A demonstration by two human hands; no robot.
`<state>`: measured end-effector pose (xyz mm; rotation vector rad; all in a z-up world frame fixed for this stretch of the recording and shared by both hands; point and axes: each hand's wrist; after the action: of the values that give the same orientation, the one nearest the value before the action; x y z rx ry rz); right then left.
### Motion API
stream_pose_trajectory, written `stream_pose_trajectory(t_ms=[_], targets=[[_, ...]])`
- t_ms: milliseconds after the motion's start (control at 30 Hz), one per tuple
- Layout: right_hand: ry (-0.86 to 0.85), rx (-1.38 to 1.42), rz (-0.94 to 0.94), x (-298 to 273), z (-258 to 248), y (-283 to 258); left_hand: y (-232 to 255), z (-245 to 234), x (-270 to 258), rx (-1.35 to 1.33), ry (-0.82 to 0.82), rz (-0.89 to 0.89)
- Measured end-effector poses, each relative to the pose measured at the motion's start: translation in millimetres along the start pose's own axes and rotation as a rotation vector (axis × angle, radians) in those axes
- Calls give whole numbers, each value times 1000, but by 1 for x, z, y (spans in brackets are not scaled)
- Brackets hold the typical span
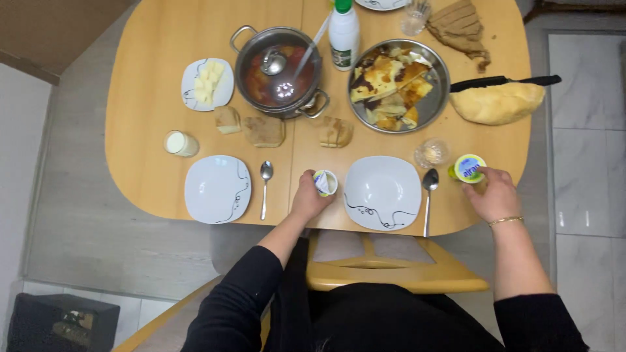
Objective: Setting a dining table by arranging glasses and opening yogurt containers for a meal.
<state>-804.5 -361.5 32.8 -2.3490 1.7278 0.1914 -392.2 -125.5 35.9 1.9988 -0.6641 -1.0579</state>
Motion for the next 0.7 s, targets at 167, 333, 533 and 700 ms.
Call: stream_pose_trajectory(t_ms=[167, 333, 533, 700], targets=[[-37, -60, 17, 9, 9, 4, 7, 22, 8, 145, -17, -90], [-41, -89, -108, 11, -10, -32, -3, 32, 9, 200, -4, -147], [-30, -70, -66, 38, 22, -28, 36, 32, -21, 301, 87, -155], [470, 932, 220, 60, 41, 2, 93, 32, -66, 181, 253, 68]])
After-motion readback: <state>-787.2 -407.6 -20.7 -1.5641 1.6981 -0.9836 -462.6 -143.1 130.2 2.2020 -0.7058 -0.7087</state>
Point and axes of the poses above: each hand's wrist, its own x-axis towards the middle knuckle, its own z-axis out of the palm, y = z × x, and after that the axes turned 13 degrees about -x, right-handed
